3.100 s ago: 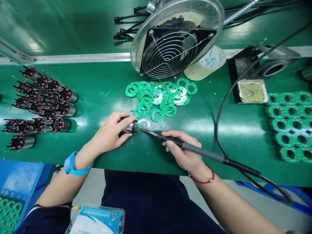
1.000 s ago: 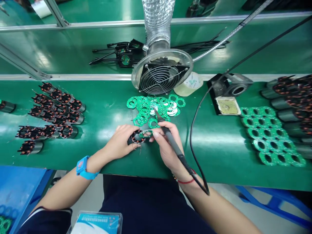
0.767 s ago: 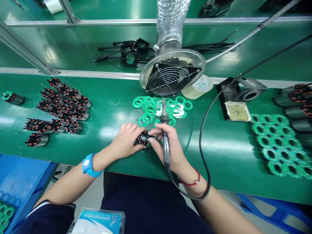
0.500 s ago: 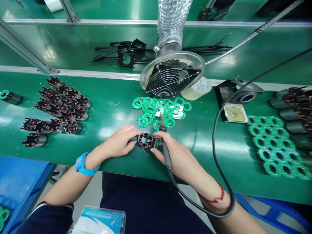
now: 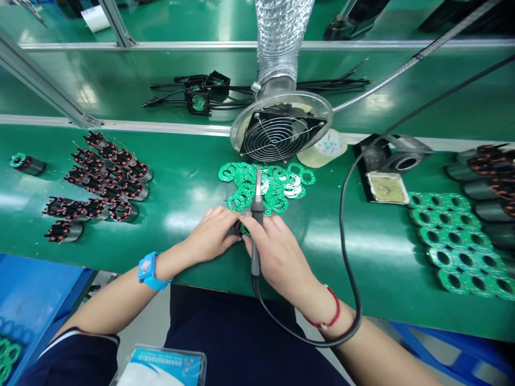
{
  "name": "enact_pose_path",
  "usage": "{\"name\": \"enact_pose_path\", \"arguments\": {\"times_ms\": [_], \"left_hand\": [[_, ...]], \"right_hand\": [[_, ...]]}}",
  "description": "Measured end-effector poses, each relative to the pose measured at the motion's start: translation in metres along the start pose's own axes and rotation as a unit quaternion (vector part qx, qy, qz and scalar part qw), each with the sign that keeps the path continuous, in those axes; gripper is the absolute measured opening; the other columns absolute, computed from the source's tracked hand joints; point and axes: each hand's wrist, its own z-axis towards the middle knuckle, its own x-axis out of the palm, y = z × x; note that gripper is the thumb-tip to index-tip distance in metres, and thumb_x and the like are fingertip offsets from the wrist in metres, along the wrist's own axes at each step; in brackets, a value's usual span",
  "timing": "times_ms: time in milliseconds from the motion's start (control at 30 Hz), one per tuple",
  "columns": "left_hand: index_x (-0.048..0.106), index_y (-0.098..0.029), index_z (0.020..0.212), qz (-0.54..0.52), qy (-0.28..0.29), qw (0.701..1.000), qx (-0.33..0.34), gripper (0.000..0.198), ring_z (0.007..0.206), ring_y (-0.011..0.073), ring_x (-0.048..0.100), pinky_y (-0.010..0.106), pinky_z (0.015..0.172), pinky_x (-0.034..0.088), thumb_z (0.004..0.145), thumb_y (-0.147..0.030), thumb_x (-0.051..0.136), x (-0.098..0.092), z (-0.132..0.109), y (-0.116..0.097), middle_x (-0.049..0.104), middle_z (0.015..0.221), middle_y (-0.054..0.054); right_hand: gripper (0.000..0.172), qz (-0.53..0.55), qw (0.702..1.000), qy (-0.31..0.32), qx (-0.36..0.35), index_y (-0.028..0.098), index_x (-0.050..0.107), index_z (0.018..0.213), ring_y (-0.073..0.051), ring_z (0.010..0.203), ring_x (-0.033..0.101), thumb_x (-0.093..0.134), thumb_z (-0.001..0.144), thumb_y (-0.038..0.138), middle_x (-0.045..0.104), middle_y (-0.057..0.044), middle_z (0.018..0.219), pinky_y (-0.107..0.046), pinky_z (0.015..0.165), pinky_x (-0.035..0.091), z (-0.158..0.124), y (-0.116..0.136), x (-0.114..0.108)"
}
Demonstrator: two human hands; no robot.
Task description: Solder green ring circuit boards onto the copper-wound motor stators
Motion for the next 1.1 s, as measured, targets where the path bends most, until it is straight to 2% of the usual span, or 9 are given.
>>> {"name": "enact_pose_path", "arguments": {"times_ms": [133,267,367,500,600,700,800,967,1100], "left_hand": [[0.046,-0.019,0.118,-0.036,-0.01,0.999,0.005,0.034,0.104,0.0253,0.051,0.044,0.09,0.042,0.085,-0.02,0.056,-0.002,-0.001,0.001,0.058,0.116,0.009],[0.042,-0.019,0.12,-0.102,-0.022,0.994,0.036,0.042,0.111,0.0233,0.049,0.043,0.097,0.042,0.08,-0.009,0.05,-0.006,-0.003,-0.003,0.054,0.118,0.01],[0.042,-0.019,0.121,-0.119,-0.026,0.991,0.048,0.044,0.114,0.0234,0.047,0.044,0.099,0.041,0.078,-0.008,0.05,-0.004,-0.002,-0.011,0.052,0.12,0.011],[0.044,-0.019,0.118,-0.102,-0.057,0.993,0.017,0.038,0.113,0.0265,0.047,0.048,0.098,0.042,0.083,-0.024,0.059,0.004,0.003,-0.02,0.052,0.117,0.011],[0.046,-0.019,0.114,-0.074,-0.067,0.995,0.001,0.031,0.106,0.0257,0.05,0.046,0.092,0.045,0.086,-0.027,0.056,0.01,0.005,-0.023,0.055,0.111,0.01],[0.048,-0.017,0.117,-0.053,-0.06,0.997,0.003,0.031,0.104,0.0247,0.051,0.043,0.09,0.047,0.088,-0.026,0.053,0.009,0.005,-0.024,0.055,0.11,0.011],[0.053,-0.015,0.117,-0.043,-0.04,0.998,0.009,0.03,0.107,0.0246,0.051,0.042,0.091,0.048,0.088,-0.023,0.053,0.001,0.004,-0.024,0.054,0.113,0.012],[0.056,-0.02,0.119,-0.032,0.048,0.998,0.037,0.032,0.119,0.0248,0.048,0.043,0.1,0.045,0.087,-0.019,0.051,-0.018,0.005,-0.024,0.048,0.125,0.012],[0.054,-0.022,0.122,-0.034,0.05,0.998,0.031,0.036,0.123,0.0239,0.047,0.043,0.102,0.045,0.087,-0.017,0.051,-0.017,0.006,-0.024,0.047,0.131,0.011]], "right_hand": [[0.033,0.012,0.997,-0.06,0.039,0.013,0.049,0.123,-0.024,0.077,0.048,0.047,0.093,0.026,0.061,-0.01,0.089,-0.035,0.067,0.041,-0.006,-0.001,0.008],[0.034,0.017,0.992,-0.083,0.097,0.016,0.054,0.118,-0.027,0.085,0.052,0.052,0.091,0.036,0.064,-0.01,0.091,-0.037,0.067,0.04,-0.012,0.001,0.017],[0.039,0.084,0.987,-0.091,0.103,0.02,0.048,0.126,-0.028,0.094,0.054,0.053,0.089,0.029,0.064,-0.011,0.106,-0.04,0.075,0.043,-0.019,-0.002,0.022],[0.05,0.173,0.977,-0.091,0.08,0.026,0.038,0.134,-0.027,0.11,0.053,0.043,0.086,0.01,0.056,-0.009,0.13,-0.045,0.087,0.044,-0.026,-0.008,0.024],[0.048,0.195,0.97,-0.095,0.108,0.027,0.041,0.131,-0.026,0.105,0.056,0.041,0.087,0.01,0.06,-0.008,0.122,-0.044,0.085,0.046,-0.027,-0.011,0.028],[0.044,0.209,0.955,-0.148,0.146,0.025,0.042,0.128,-0.025,0.096,0.056,0.047,0.086,0.013,0.062,-0.008,0.108,-0.043,0.081,0.048,-0.025,-0.011,0.033],[0.044,0.207,0.947,-0.195,0.15,0.025,0.04,0.126,-0.024,0.087,0.054,0.05,0.085,0.012,0.061,-0.006,0.098,-0.041,0.077,0.047,-0.023,-0.011,0.036],[0.041,0.208,0.954,-0.171,0.134,0.025,0.043,0.122,-0.023,0.083,0.054,0.05,0.084,0.011,0.063,-0.003,0.09,-0.039,0.075,0.045,-0.022,-0.012,0.033],[0.038,0.203,0.956,-0.159,0.139,0.025,0.046,0.119,-0.023,0.082,0.055,0.049,0.084,0.011,0.065,-0.003,0.088,-0.039,0.074,0.044,-0.022,-0.014,0.029]]}}
